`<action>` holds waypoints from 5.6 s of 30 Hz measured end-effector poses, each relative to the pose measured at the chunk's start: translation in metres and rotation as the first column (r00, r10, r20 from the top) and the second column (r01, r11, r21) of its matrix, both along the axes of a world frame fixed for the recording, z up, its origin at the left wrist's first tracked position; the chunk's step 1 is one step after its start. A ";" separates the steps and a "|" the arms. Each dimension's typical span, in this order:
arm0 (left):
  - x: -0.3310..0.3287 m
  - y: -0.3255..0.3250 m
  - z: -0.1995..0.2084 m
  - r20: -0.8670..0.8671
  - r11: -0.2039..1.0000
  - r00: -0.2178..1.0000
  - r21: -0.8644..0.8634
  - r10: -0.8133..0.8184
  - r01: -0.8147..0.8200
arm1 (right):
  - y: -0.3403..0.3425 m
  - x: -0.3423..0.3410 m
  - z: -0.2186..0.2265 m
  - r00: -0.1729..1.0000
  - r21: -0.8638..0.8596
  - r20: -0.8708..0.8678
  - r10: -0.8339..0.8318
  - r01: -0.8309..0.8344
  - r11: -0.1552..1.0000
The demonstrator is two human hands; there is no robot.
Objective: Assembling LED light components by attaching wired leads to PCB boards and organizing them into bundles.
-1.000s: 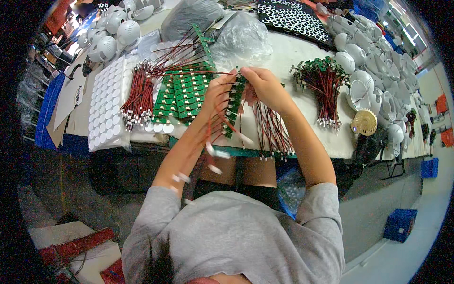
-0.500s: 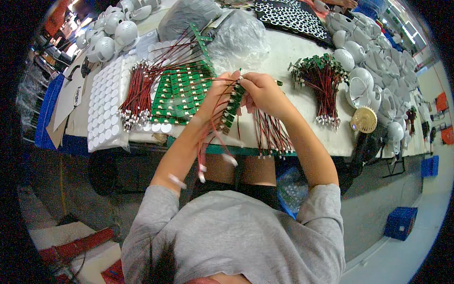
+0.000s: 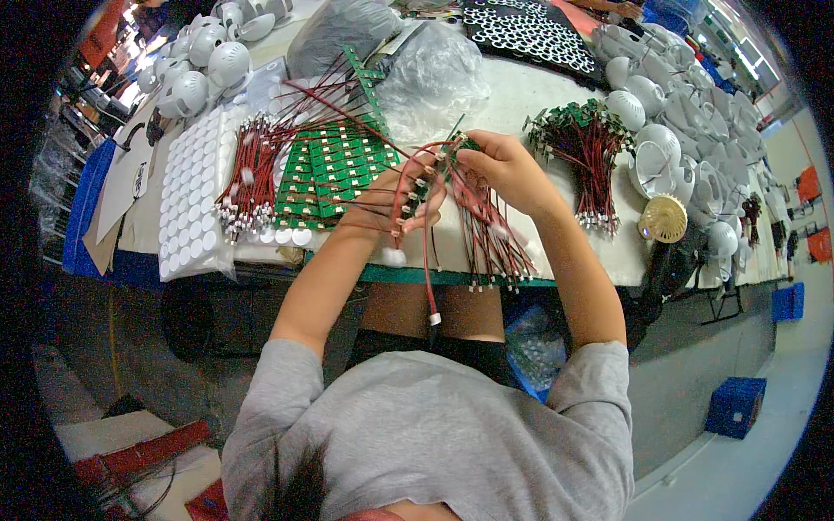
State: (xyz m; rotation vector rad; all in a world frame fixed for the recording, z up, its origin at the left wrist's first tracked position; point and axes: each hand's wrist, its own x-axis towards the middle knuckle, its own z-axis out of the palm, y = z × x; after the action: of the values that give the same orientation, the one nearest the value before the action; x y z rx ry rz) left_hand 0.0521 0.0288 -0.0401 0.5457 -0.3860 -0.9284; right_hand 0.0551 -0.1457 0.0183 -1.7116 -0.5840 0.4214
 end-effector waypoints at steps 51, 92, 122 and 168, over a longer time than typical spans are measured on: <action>-0.013 -0.009 0.019 0.451 0.813 0.856 0.381 0.252 -0.440 | 0.007 -0.009 0.000 0.998 -0.234 0.003 -0.064 0.063 0.970; -0.011 -0.012 0.013 0.458 0.772 0.778 0.259 0.431 -0.580 | 0.006 -0.018 -0.005 0.965 -0.003 -0.209 -0.161 0.164 0.986; -0.011 -0.013 0.004 0.673 0.592 0.529 0.165 0.517 -0.789 | 0.019 -0.021 -0.018 0.983 -0.069 -0.002 -0.182 0.181 0.981; -0.011 -0.015 -0.010 0.942 -0.004 -0.298 -0.301 0.155 -0.954 | 0.024 -0.024 -0.034 0.935 0.136 0.153 -0.321 0.302 0.944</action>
State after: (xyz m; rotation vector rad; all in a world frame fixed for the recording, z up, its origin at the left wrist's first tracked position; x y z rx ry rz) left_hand 0.0407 0.0140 -0.0498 1.9165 -0.5280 0.9221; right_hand 0.0311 -0.1219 -0.0159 -1.7068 -0.4390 0.0127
